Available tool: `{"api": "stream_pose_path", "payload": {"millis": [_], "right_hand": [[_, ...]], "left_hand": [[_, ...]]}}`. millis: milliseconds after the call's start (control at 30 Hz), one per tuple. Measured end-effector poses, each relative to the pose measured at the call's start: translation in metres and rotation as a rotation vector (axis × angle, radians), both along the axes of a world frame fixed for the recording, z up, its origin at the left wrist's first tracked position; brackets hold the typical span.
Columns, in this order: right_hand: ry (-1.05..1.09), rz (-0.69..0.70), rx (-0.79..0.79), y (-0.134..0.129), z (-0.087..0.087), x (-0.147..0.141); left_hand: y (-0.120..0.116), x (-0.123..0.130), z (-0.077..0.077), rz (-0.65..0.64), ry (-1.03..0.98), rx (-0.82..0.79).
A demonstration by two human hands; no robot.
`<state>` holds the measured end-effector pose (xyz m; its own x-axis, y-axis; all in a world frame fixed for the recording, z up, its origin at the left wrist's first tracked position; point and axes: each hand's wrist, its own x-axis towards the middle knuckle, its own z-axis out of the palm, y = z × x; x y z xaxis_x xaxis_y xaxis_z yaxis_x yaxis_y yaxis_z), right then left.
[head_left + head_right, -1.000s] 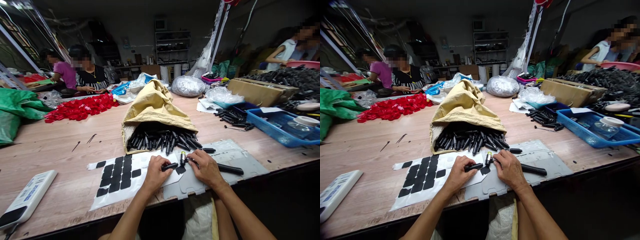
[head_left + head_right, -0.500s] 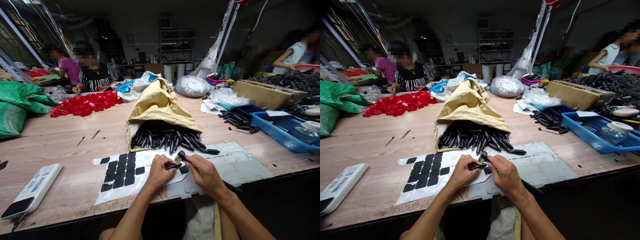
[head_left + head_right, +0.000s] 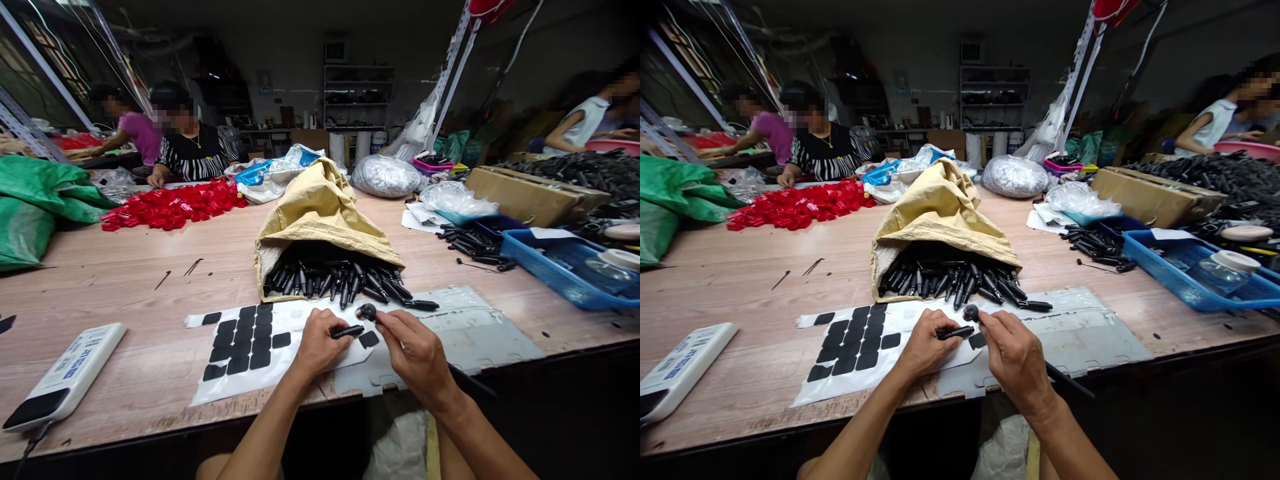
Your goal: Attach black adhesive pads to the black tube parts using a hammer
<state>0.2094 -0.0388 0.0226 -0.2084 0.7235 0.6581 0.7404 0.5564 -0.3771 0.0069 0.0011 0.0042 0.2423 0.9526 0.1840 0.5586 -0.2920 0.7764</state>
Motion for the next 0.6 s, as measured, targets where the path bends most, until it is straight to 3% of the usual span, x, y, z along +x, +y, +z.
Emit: {"api": "stream_pose_path", "payload": {"millis": [200, 367, 600], "right_hand": [[-0.062, 0.011, -0.066, 0.001, -0.007, 0.004], [-0.072, -0.094, -0.028, 0.013, -0.016, 0.028], [-0.212, -0.071, -0.063, 0.023, -0.032, 0.049]], "left_hand": [[-0.001, 0.0, 0.0, 0.008, 0.008, 0.03], [-0.001, -0.003, 0.003, -0.024, -0.004, -0.002], [-0.001, -0.005, 0.005, -0.007, -0.003, -0.031]]}}
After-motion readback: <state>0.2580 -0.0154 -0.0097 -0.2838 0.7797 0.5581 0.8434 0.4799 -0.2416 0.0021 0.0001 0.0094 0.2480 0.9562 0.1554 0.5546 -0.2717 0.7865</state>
